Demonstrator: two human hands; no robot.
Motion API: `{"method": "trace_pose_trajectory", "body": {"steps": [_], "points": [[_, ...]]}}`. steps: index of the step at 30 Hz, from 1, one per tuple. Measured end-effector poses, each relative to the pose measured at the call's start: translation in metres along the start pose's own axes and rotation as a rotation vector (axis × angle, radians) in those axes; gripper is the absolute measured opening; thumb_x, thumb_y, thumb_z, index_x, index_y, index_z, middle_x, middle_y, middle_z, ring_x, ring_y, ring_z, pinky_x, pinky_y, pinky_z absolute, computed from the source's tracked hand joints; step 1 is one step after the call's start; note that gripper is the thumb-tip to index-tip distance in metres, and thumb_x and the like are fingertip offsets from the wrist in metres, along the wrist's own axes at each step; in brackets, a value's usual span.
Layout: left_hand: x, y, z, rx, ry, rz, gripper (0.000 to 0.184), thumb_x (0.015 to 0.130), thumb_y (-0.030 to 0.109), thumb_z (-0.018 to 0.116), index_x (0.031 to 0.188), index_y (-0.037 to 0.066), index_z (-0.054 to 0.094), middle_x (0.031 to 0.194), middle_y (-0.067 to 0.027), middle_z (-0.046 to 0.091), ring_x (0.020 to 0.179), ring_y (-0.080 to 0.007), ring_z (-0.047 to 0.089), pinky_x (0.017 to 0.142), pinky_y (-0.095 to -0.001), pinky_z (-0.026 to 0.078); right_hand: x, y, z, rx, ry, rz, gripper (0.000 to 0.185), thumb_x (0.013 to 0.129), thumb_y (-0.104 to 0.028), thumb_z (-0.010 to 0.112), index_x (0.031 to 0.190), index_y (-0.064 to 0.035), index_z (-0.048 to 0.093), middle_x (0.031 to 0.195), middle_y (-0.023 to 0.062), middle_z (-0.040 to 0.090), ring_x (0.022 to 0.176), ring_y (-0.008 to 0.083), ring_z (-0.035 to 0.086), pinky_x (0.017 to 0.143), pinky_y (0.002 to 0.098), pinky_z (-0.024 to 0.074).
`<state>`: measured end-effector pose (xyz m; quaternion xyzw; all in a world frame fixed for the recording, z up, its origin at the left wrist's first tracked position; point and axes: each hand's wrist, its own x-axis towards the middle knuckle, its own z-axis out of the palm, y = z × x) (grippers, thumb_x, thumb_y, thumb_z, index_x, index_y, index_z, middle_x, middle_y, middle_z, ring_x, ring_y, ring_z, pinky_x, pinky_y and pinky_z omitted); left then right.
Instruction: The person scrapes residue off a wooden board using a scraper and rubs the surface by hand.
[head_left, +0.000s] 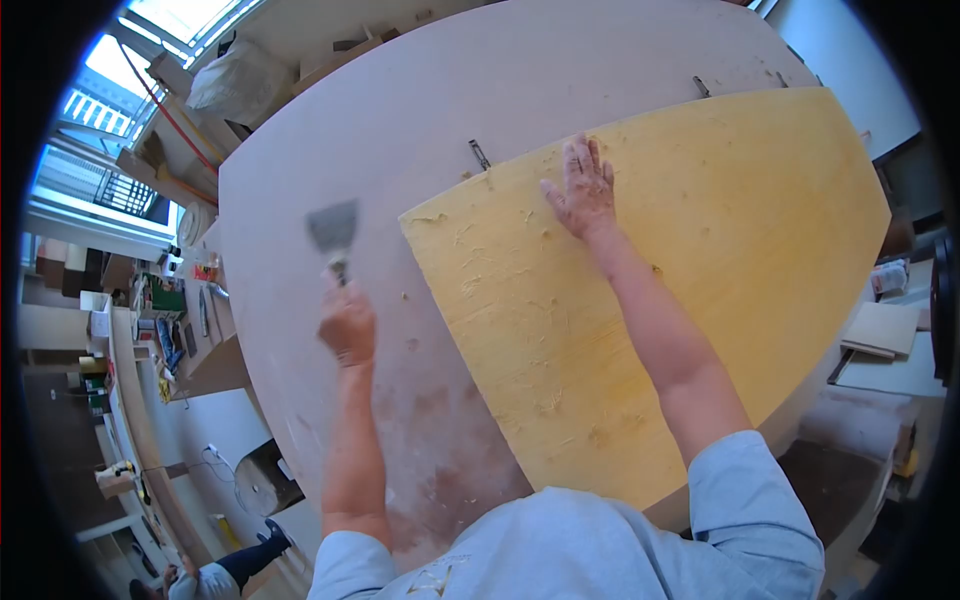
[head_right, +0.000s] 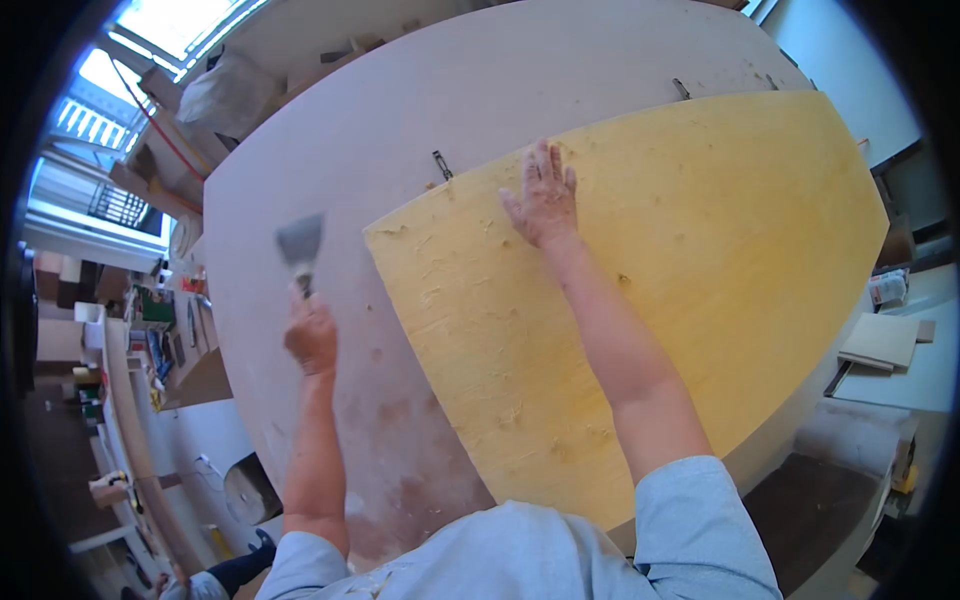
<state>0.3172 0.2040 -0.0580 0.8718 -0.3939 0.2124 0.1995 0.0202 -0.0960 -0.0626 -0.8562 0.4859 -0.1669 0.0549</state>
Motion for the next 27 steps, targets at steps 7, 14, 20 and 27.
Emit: {"method": "trace_pose_trajectory", "body": {"steps": [7, 14, 20, 27], "points": [[-0.031, -0.098, 0.010, 0.341, 0.007, -0.082, 0.048, 0.097, 0.030, 0.064, 0.137, 0.004, 0.059, 0.102, -0.0162, 0.067, 0.081, -0.0377, 0.070, 0.068, -0.0487, 0.058, 0.024, -0.047, 0.014, -0.132, -0.303, 0.113, 0.103, 0.099, -0.071, 0.038, 0.164, 0.0038, 0.009, 0.173, 0.0214, -0.001, 0.161, 0.0350, -0.009, 0.127, 0.0594, -0.0026], [-0.032, -0.106, 0.018, 0.359, -0.029, -0.154, 0.048, 0.095, 0.030, 0.066, 0.135, 0.004, 0.060, 0.102, -0.0144, 0.065, 0.082, -0.0354, 0.070, 0.070, -0.0476, 0.059, -0.071, -0.265, 0.022, 0.270, -0.614, -0.613, 0.102, 0.095, -0.070, 0.050, 0.162, 0.0019, 0.024, 0.170, 0.0279, 0.014, 0.159, 0.0406, 0.009, 0.129, 0.0531, 0.0039], [-0.039, -0.124, 0.034, 0.355, -0.013, -0.142, 0.049, 0.093, 0.030, 0.067, 0.135, 0.005, 0.059, 0.101, -0.0118, 0.064, 0.082, -0.0323, 0.070, 0.068, -0.0469, 0.058, -0.080, -0.263, 0.024, 0.352, -0.207, -0.668, 0.100, 0.096, -0.068, 0.053, 0.163, 0.0001, 0.023, 0.171, 0.0242, 0.012, 0.160, 0.0374, 0.009, 0.127, 0.0584, 0.0043], [-0.037, -0.111, 0.027, 0.388, -0.056, -0.168, 0.051, 0.093, 0.030, 0.067, 0.136, 0.004, 0.058, 0.101, -0.0126, 0.064, 0.082, -0.0338, 0.070, 0.069, -0.0477, 0.058, 0.000, -0.159, 0.040, -0.102, -0.224, 0.004, 0.108, 0.092, -0.075, 0.049, 0.163, 0.0018, 0.020, 0.172, 0.0226, 0.011, 0.160, 0.0383, 0.001, 0.125, 0.0633, 0.0000]]}}
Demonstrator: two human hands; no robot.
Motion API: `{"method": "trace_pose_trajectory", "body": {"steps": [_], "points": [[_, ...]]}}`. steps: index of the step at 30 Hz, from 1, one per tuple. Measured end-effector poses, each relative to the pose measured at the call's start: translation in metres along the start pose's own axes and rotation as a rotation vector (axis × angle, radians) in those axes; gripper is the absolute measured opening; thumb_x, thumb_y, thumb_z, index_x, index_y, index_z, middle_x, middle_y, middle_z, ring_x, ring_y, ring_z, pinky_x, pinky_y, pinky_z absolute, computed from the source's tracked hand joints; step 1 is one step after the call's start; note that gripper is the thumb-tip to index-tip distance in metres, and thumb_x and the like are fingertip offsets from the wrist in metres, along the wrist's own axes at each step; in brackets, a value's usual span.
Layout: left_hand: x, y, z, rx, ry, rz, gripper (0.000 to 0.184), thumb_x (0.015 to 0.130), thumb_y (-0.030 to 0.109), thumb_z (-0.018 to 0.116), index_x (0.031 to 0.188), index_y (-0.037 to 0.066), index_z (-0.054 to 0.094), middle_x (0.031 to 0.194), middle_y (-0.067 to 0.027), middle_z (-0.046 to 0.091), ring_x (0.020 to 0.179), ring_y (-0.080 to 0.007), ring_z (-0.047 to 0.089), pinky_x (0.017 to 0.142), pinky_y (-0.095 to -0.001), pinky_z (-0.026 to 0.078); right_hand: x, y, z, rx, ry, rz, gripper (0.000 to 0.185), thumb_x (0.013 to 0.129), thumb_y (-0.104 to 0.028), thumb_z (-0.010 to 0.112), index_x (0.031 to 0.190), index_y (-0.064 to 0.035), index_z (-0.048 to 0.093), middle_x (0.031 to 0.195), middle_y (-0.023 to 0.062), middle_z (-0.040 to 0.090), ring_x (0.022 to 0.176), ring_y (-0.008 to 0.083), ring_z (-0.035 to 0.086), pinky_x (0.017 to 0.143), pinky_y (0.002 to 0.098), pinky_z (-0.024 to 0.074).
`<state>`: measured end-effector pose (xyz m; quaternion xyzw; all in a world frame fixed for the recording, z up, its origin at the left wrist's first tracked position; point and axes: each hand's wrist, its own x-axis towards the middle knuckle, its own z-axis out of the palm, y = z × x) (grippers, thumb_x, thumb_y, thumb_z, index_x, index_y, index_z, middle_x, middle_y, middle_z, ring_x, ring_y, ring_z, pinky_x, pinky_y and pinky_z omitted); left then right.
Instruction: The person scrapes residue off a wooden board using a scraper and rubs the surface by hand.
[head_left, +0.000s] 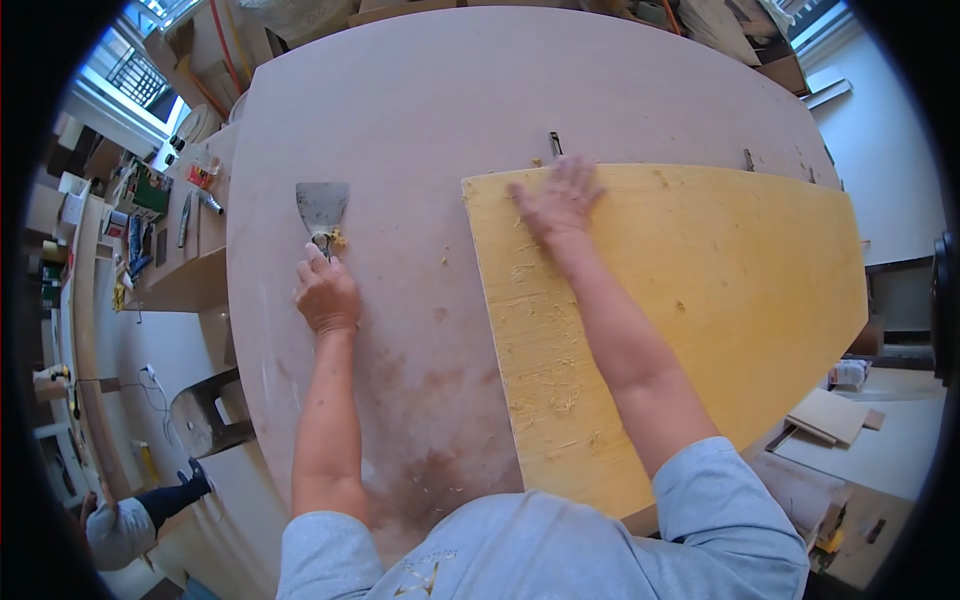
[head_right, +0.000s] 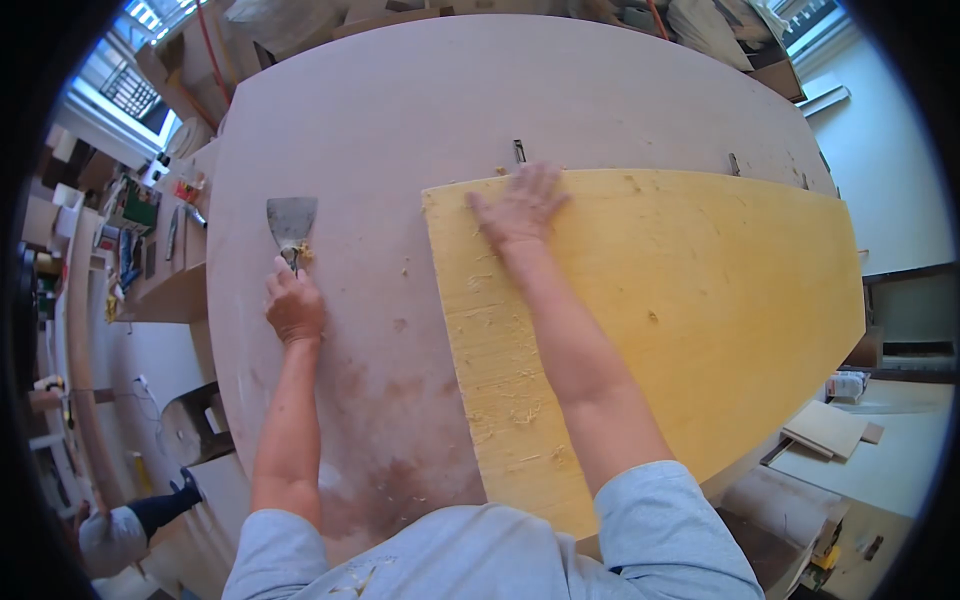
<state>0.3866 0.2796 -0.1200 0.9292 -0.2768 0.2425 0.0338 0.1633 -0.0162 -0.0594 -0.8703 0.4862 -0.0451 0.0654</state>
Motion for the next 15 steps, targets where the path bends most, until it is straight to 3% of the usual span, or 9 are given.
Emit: {"method": "trace_pose_trajectory", "body": {"steps": [2, 4, 6, 8, 12, 14, 15], "points": [[0.000, 0.000, 0.002, 0.002, 0.001, -0.005, 0.052, 0.092, 0.030, 0.068, 0.137, 0.005, 0.058, 0.101, -0.0123, 0.063, 0.082, -0.0334, 0.069, 0.070, -0.0483, 0.057, -0.010, -0.027, 0.005, -0.021, -0.070, -0.181, 0.109, 0.090, -0.076, 0.051, 0.161, 0.0024, 0.025, 0.171, 0.0229, 0.017, 0.160, 0.0393, 0.007, 0.126, 0.0631, 0.0027], [0.000, -0.002, 0.004, -0.016, 0.004, -0.007, 0.053, 0.091, 0.030, 0.068, 0.137, 0.005, 0.057, 0.101, -0.0121, 0.063, 0.082, -0.0329, 0.069, 0.071, -0.0485, 0.056, -0.038, -0.076, -0.020, 0.012, -0.436, -0.542, 0.104, 0.089, -0.076, 0.055, 0.159, -0.0009, 0.034, 0.168, 0.0215, 0.028, 0.157, 0.0373, 0.020, 0.127, 0.0605, 0.0065], [0.001, -0.003, 0.007, -0.047, 0.011, 0.006, 0.053, 0.091, 0.030, 0.068, 0.137, 0.005, 0.057, 0.102, -0.0124, 0.063, 0.082, -0.0331, 0.069, 0.071, -0.0485, 0.056, -0.080, -0.103, -0.010, 0.302, -0.522, -0.909, 0.095, 0.089, -0.068, 0.062, 0.157, -0.0039, 0.040, 0.164, 0.0204, 0.036, 0.155, 0.0358, 0.030, 0.128, 0.0558, 0.0126], [0.000, -0.006, 0.012, -0.058, 0.027, 0.032, 0.053, 0.091, 0.030, 0.068, 0.136, 0.004, 0.057, 0.102, -0.0127, 0.063, 0.083, -0.0333, 0.069, 0.071, -0.0486, 0.056, -0.102, -0.107, 0.010, 0.522, -0.263, -1.033, 0.091, 0.089, -0.061, 0.068, 0.156, -0.0047, 0.042, 0.163, 0.0210, 0.037, 0.154, 0.0348, 0.031, 0.128, 0.0526, 0.0160], [0.000, -0.002, 0.000, -0.030, -0.004, 0.006, 0.053, 0.091, 0.030, 0.068, 0.136, 0.004, 0.057, 0.102, -0.0130, 0.063, 0.083, -0.0334, 0.070, 0.070, -0.0491, 0.057, -0.074, -0.076, 0.006, 0.398, 0.013, -0.657, 0.096, 0.089, -0.054, 0.071, 0.161, -0.0033, 0.032, 0.168, 0.0227, 0.028, 0.158, 0.0352, 0.021, 0.127, 0.0580, 0.0124], [0.002, 0.001, -0.002, -0.020, -0.014, -0.007, 0.053, 0.091, 0.030, 0.068, 0.136, 0.004, 0.058, 0.101, -0.0131, 0.063, 0.082, -0.0333, 0.070, 0.070, -0.0493, 0.057, -0.043, -0.048, 0.003, 0.164, 0.054, -0.333, 0.098, 0.090, -0.052, 0.070, 0.163, -0.0029, 0.026, 0.169, 0.0210, 0.025, 0.158, 0.0414, 0.016, 0.125, 0.0661, 0.0092], [0.002, 0.001, -0.002, -0.012, -0.008, -0.005, 0.053, 0.091, 0.030, 0.068, 0.135, 0.004, 0.058, 0.101, -0.0131, 0.063, 0.082, -0.0332, 0.070, 0.070, -0.0493, 0.057, -0.040, -0.045, 0.004, 0.114, 0.043, -0.280, 0.097, 0.091, -0.051, 0.069, 0.163, -0.0028, 0.026, 0.169, 0.0199, 0.025, 0.157, 0.0442, 0.015, 0.123, 0.0686, 0.0091]]}}
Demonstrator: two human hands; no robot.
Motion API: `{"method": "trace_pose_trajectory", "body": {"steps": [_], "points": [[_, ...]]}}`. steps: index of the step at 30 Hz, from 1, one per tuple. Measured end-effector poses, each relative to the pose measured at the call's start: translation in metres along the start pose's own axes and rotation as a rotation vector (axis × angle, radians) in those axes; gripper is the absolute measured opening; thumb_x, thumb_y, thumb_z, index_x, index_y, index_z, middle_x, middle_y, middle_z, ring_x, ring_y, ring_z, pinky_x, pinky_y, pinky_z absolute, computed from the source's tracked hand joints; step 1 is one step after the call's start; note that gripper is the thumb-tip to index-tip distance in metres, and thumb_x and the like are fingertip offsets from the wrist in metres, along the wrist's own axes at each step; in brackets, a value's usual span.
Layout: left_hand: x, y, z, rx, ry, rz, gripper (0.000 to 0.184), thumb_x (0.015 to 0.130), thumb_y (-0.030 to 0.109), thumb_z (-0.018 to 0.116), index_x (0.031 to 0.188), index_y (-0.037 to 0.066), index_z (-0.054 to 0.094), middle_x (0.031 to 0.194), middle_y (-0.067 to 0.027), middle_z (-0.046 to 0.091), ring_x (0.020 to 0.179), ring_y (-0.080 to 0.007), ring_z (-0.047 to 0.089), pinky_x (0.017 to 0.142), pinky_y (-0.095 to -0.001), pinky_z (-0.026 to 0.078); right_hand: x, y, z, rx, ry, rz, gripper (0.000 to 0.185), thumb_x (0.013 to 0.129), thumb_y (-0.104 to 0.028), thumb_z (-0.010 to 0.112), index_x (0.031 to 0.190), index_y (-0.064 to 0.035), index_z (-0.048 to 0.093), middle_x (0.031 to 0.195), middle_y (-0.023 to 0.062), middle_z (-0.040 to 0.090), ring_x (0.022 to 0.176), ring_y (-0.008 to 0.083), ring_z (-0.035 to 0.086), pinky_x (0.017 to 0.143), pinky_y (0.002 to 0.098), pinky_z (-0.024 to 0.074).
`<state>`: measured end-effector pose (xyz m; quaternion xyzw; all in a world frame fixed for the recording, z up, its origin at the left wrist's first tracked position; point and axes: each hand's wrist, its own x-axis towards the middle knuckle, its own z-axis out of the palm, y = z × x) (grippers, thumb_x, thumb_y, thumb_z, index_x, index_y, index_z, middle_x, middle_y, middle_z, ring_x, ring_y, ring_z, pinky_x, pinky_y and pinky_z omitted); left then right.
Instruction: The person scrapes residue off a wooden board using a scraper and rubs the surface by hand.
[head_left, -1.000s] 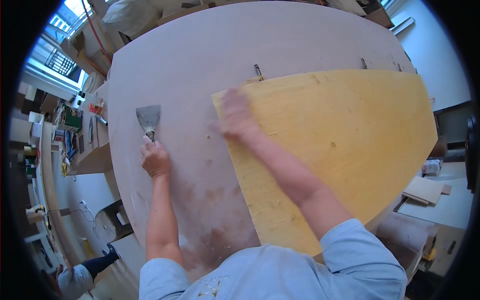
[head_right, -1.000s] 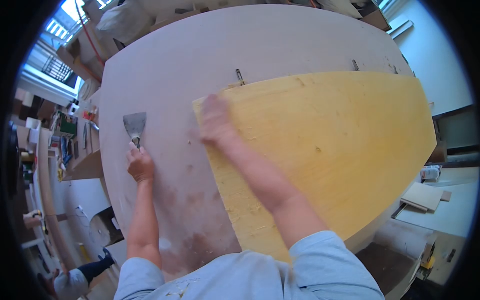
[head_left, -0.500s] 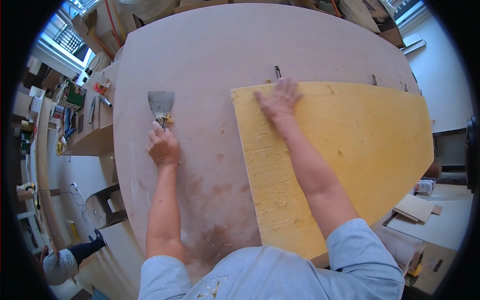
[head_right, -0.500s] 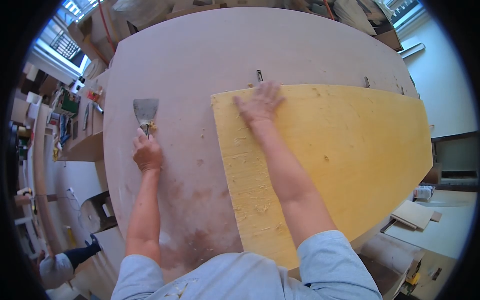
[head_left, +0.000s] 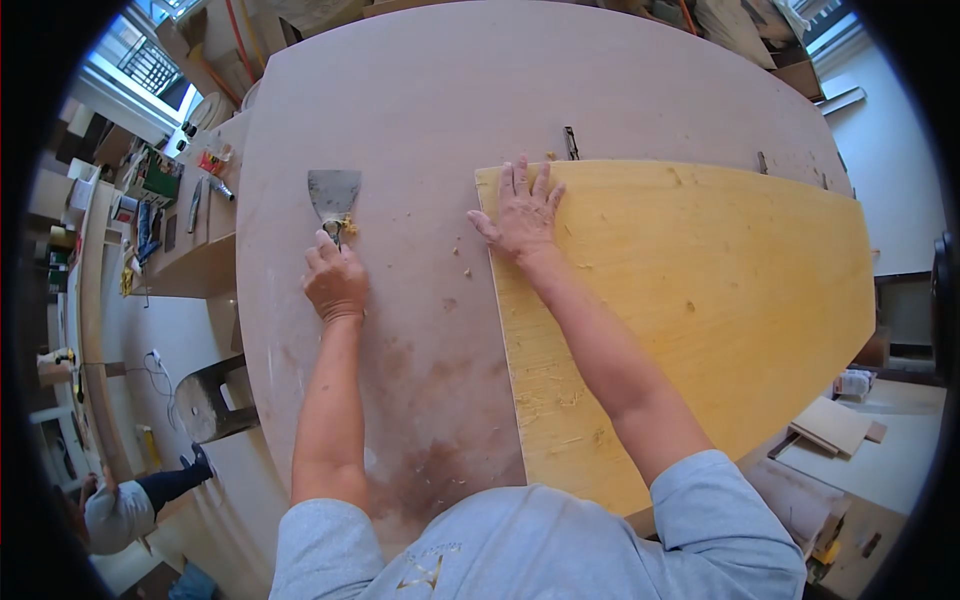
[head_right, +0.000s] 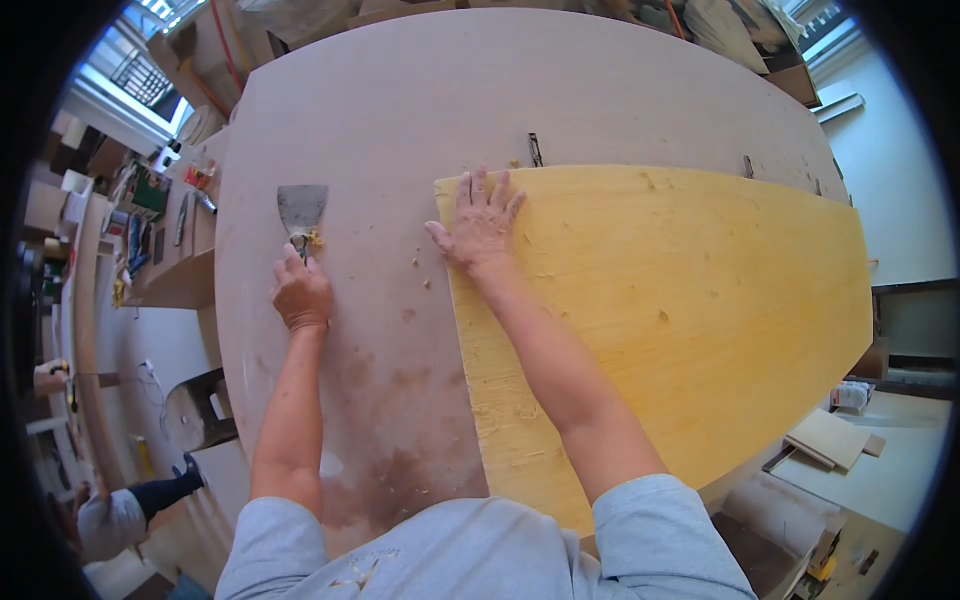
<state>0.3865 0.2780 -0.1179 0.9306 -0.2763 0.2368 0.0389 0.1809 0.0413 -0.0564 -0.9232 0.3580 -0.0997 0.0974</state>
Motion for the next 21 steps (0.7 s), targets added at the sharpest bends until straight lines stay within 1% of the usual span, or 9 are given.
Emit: {"method": "trace_pose_trajectory", "body": {"steps": [1, 3, 5, 8, 10, 14, 17, 20, 21], "points": [[0.001, 0.000, 0.000, 0.008, 0.005, 0.003, 0.053, 0.090, 0.030, 0.069, 0.135, 0.004, 0.058, 0.101, -0.0131, 0.063, 0.082, -0.0331, 0.070, 0.070, -0.0494, 0.057, 0.002, 0.004, 0.000, -0.050, -0.018, 0.052, 0.096, 0.091, -0.050, 0.068, 0.163, -0.0027, 0.026, 0.170, 0.0189, 0.026, 0.157, 0.0469, 0.015, 0.122, 0.0710, 0.0091], [0.001, -0.001, 0.001, 0.018, 0.023, 0.011, 0.052, 0.090, 0.030, 0.069, 0.135, 0.005, 0.058, 0.101, -0.0131, 0.063, 0.082, -0.0330, 0.070, 0.069, -0.0493, 0.056, 0.002, -0.003, -0.001, -0.056, -0.021, 0.011, 0.091, 0.091, -0.048, 0.068, 0.161, -0.0024, 0.031, 0.169, 0.0178, 0.028, 0.155, 0.0506, 0.017, 0.121, 0.0730, 0.0119], [0.001, -0.001, 0.003, 0.006, 0.027, 0.005, 0.052, 0.090, 0.029, 0.069, 0.134, 0.005, 0.058, 0.101, -0.0130, 0.063, 0.082, -0.0329, 0.070, 0.069, -0.0491, 0.056, 0.009, -0.010, -0.003, -0.088, -0.043, 0.077, 0.084, 0.092, -0.045, 0.066, 0.159, -0.0025, 0.036, 0.168, 0.0177, 0.030, 0.154, 0.0495, 0.021, 0.120, 0.0730, 0.0159], [0.000, -0.002, 0.000, -0.019, 0.005, 0.000, 0.051, 0.090, 0.029, 0.069, 0.134, 0.005, 0.058, 0.101, -0.0130, 0.063, 0.082, -0.0333, 0.070, 0.069, -0.0492, 0.056, 0.017, -0.016, 0.014, -0.094, 0.083, 0.092, 0.063, 0.090, -0.036, 0.067, 0.142, -0.0023, 0.057, 0.159, 0.0185, 0.043, 0.147, 0.0472, 0.036, 0.115, 0.0736, 0.0281], [0.000, 0.000, -0.002, -0.035, 0.001, -0.004, 0.052, 0.089, 0.029, 0.070, 0.133, 0.005, 0.058, 0.101, -0.0131, 0.063, 0.082, -0.0337, 0.070, 0.069, -0.0494, 0.056, 0.026, -0.018, 0.018, -0.099, 0.096, 0.073, 0.054, 0.088, -0.032, 0.068, 0.134, -0.0022, 0.063, 0.155, 0.0187, 0.050, 0.145, 0.0454, 0.042, 0.112, 0.0733, 0.0323], [0.001, 0.001, -0.005, -0.044, 0.009, -0.010, 0.052, 0.089, 0.030, 0.069, 0.133, 0.005, 0.058, 0.100, -0.0132, 0.063, 0.080, -0.0343, 0.070, 0.069, -0.0498, 0.056, 0.030, -0.019, 0.035, -0.082, 0.236, -0.005, 0.039, 0.084, -0.022, 0.069, 0.120, -0.0040, 0.070, 0.143, 0.0173, 0.059, 0.140, 0.0405, 0.050, 0.109, 0.0735, 0.0363], [0.000, 0.005, -0.009, -0.018, -0.010, -0.032, 0.049, 0.090, 0.031, 0.069, 0.132, 0.008, 0.060, 0.100, -0.0132, 0.064, 0.080, -0.0358, 0.070, 0.069, -0.0493, 0.058, 0.030, -0.025, 0.031, -0.014, 0.232, -0.010, 0.032, 0.082, -0.019, 0.070, 0.111, -0.0055, 0.071, 0.133, 0.0130, 0.063, 0.137, 0.0408, 0.052, 0.107, 0.0730, 0.0377], [0.000, 0.006, -0.011, -0.019, -0.008, -0.026, 0.049, 0.091, 0.031, 0.068, 0.132, 0.007, 0.060, 0.101, -0.0134, 0.064, 0.080, -0.0358, 0.071, 0.068, -0.0489, 0.058, 0.033, -0.027, 0.026, 0.021, 0.229, -0.004, 0.023, 0.080, -0.016, 0.071, 0.100, -0.0065, 0.069, 0.122, 0.0097, 0.065, 0.133, 0.0402, 0.054, 0.105, 0.0697, 0.0402], [0.001, 0.006, -0.011, -0.026, -0.009, -0.027, 0.049, 0.091, 0.031, 0.068, 0.132, 0.007, 0.060, 0.102, -0.0136, 0.064, 0.080, -0.0357, 0.071, 0.068, -0.0488, 0.058, 0.033, -0.027, 0.027, 0.041, 0.267, -0.005, 0.021, 0.079, -0.016, 0.071, 0.098, -0.0066, 0.068, 0.118, 0.0112, 0.066, 0.129, 0.0395, 0.057, 0.104, 0.0654, 0.0425]]}}
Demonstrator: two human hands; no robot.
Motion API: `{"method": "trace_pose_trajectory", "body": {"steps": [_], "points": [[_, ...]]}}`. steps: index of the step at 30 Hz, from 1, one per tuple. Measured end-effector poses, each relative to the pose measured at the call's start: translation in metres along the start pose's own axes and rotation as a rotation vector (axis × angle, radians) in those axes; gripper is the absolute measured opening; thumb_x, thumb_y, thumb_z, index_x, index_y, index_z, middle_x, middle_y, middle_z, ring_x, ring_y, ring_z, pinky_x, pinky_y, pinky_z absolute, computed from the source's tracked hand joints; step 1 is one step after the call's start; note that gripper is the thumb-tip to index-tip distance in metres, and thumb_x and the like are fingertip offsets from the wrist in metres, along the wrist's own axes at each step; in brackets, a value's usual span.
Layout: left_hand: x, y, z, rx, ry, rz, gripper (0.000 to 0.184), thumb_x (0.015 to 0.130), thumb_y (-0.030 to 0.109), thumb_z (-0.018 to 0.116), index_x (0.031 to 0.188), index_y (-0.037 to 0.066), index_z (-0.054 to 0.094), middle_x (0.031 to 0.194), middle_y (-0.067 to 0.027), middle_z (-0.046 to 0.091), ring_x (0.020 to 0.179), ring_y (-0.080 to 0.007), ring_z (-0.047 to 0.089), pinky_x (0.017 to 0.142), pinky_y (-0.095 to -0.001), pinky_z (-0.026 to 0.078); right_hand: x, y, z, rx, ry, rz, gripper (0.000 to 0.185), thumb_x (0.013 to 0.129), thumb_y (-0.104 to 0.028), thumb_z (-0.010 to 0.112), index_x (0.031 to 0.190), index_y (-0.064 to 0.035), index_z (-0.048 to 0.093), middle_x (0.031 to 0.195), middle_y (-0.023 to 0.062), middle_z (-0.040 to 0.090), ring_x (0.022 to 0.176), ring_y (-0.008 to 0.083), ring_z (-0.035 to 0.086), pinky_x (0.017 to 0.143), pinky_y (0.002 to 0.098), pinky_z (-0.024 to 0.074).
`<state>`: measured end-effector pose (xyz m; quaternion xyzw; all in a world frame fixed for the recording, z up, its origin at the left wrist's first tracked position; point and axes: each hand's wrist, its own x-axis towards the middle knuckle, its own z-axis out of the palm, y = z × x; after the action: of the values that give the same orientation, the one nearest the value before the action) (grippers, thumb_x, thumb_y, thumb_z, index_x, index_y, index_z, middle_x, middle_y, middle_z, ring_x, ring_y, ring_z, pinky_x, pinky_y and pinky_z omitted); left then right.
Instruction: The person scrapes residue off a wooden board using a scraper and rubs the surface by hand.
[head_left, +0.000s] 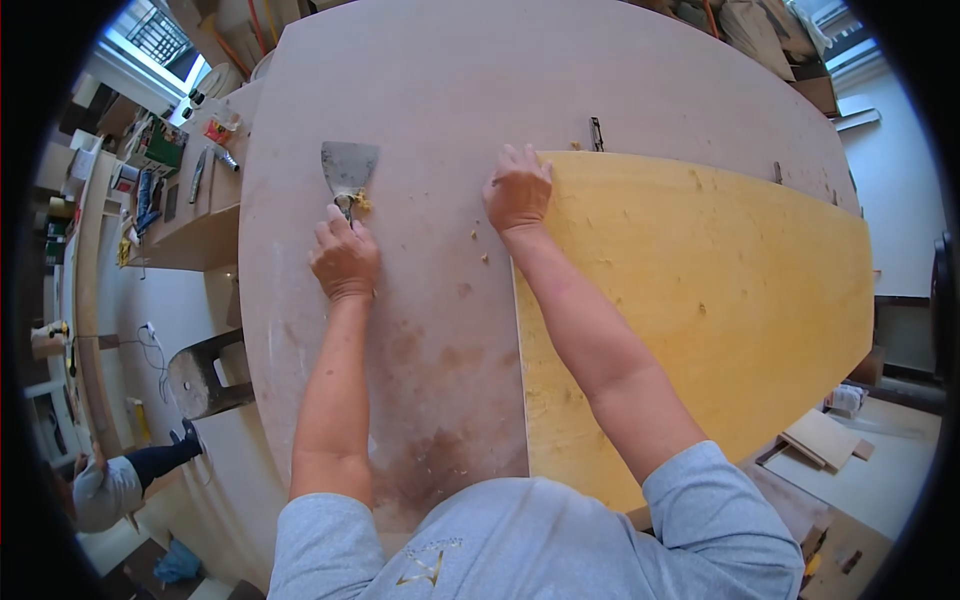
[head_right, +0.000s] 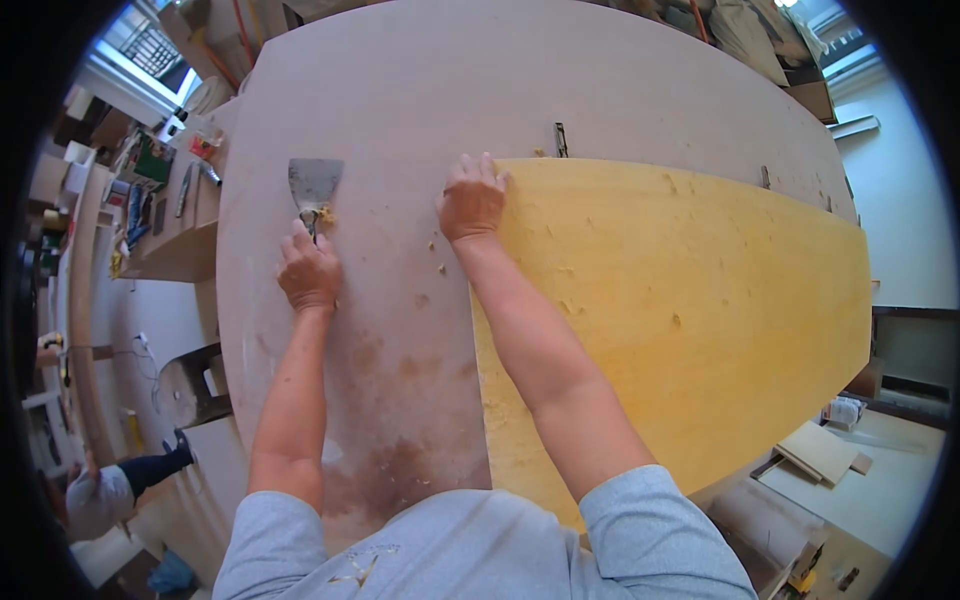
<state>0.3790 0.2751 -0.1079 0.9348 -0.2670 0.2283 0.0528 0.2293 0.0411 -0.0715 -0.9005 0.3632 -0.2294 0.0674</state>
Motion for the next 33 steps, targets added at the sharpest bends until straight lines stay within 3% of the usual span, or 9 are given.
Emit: {"method": "trace_pose_trajectory", "body": {"steps": [4, 6, 9, 13, 18, 23, 28, 32, 33], "points": [[0.000, -0.001, 0.002, 0.001, 0.007, 0.010, 0.050, 0.090, 0.030, 0.068, 0.133, 0.005, 0.060, 0.102, -0.0140, 0.064, 0.079, -0.0352, 0.070, 0.070, -0.0482, 0.057, -0.002, -0.002, 0.006, 0.197, 0.204, -0.095, 0.009, 0.075, -0.005, 0.063, 0.082, -0.0072, 0.059, 0.088, 0.0160, 0.061, 0.086, 0.0398, 0.061, 0.073, 0.0506, 0.0487], [0.001, 0.001, -0.002, -0.005, -0.001, 0.011, 0.050, 0.090, 0.030, 0.067, 0.133, 0.004, 0.060, 0.102, -0.0144, 0.064, 0.080, -0.0352, 0.070, 0.071, -0.0481, 0.057, -0.033, -0.021, 0.005, 0.371, 0.121, -0.199, 0.010, 0.074, -0.002, 0.060, 0.082, -0.0076, 0.058, 0.082, 0.0159, 0.059, 0.079, 0.0396, 0.059, 0.066, 0.0500, 0.0477], [0.001, 0.002, -0.003, 0.002, -0.016, -0.002, 0.050, 0.091, 0.030, 0.067, 0.133, 0.004, 0.060, 0.102, -0.0148, 0.064, 0.080, -0.0354, 0.070, 0.071, -0.0483, 0.057, -0.114, -0.080, -0.030, 0.625, -0.181, -0.494, 0.008, 0.080, -0.007, 0.066, 0.085, -0.0079, 0.059, 0.090, 0.0147, 0.064, 0.085, 0.0382, 0.065, 0.077, 0.0490, 0.0532], [0.001, -0.003, 0.003, -0.021, 0.014, 0.009, 0.050, 0.091, 0.031, 0.067, 0.133, 0.004, 0.060, 0.101, -0.0145, 0.064, 0.080, -0.0353, 0.070, 0.070, -0.0486, 0.057, -0.125, -0.090, -0.087, 0.702, -0.159, -0.631, 0.032, 0.088, -0.030, 0.076, 0.106, -0.0051, 0.066, 0.128, 0.0207, 0.065, 0.109, 0.0387, 0.067, 0.107, 0.0530, 0.0471], [0.003, -0.001, 0.000, -0.039, -0.007, -0.008, 0.049, 0.091, 0.031, 0.067, 0.131, 0.005, 0.060, 0.101, -0.0139, 0.064, 0.081, -0.0349, 0.070, 0.068, -0.0486, 0.057, -0.050, 0.042, -0.074, 0.097, -0.073, -0.045, 0.078, 0.096, -0.054, 0.061, 0.148, 0.0031, 0.048, 0.161, 0.0250, 0.039, 0.151, 0.0413, 0.033, 0.120, 0.0678, 0.0220], [0.001, 0.003, -0.006, -0.030, -0.012, -0.009, 0.049, 0.091, 0.031, 0.067, 0.132, 0.005, 0.059, 0.101, -0.0141, 0.064, 0.082, -0.0346, 0.071, 0.069, -0.0484, 0.058, -0.050, 0.082, -0.050, -0.110, -0.196, -0.041, 0.084, 0.101, -0.060, 0.049, 0.155, 0.0025, 0.040, 0.164, 0.0238, 0.036, 0.155, 0.0407, 0.026, 0.123, 0.0669, 0.0140], [0.003, 0.009, -0.016, -0.055, -0.031, -0.011, 0.048, 0.093, 0.032, 0.066, 0.132, 0.004, 0.059, 0.103, -0.0162, 0.064, 0.085, -0.0372, 0.071, 0.072, -0.0501, 0.058, -0.053, 0.027, -0.042, -0.058, -0.301, -0.237, 0.079, 0.098, -0.059, 0.057, 0.150, -0.0007, 0.048, 0.157, 0.0237, 0.045, 0.151, 0.0425, 0.033, 0.126, 0.0602, 0.0155], [0.004, 0.004, -0.009, -0.042, -0.003, 0.008, 0.049, 0.092, 0.032, 0.067, 0.132, 0.005, 0.059, 0.103, -0.0162, 0.064, 0.086, -0.0373, 0.070, 0.074, -0.0499, 0.059, -0.084, -0.025, -0.068, 0.474, -0.650, -0.361, 0.081, 0.095, -0.063, 0.058, 0.150, -0.0039, 0.050, 0.157, 0.0262, 0.044, 0.152, 0.0429, 0.030, 0.127, 0.0553, 0.0168], [0.005, 0.005, -0.009, -0.043, 0.010, 0.013, 0.049, 0.092, 0.032, 0.067, 0.132, 0.005, 0.059, 0.103, -0.0160, 0.064, 0.086, -0.0373, 0.070, 0.074, -0.0499, 0.059, -0.091, -0.027, -0.068, 0.501, -0.548, -0.420, 0.083, 0.095, -0.064, 0.057, 0.150, -0.0021, 0.049, 0.158, 0.0266, 0.043, 0.153, 0.0434, 0.028, 0.126, 0.0566, 0.0162]]}}
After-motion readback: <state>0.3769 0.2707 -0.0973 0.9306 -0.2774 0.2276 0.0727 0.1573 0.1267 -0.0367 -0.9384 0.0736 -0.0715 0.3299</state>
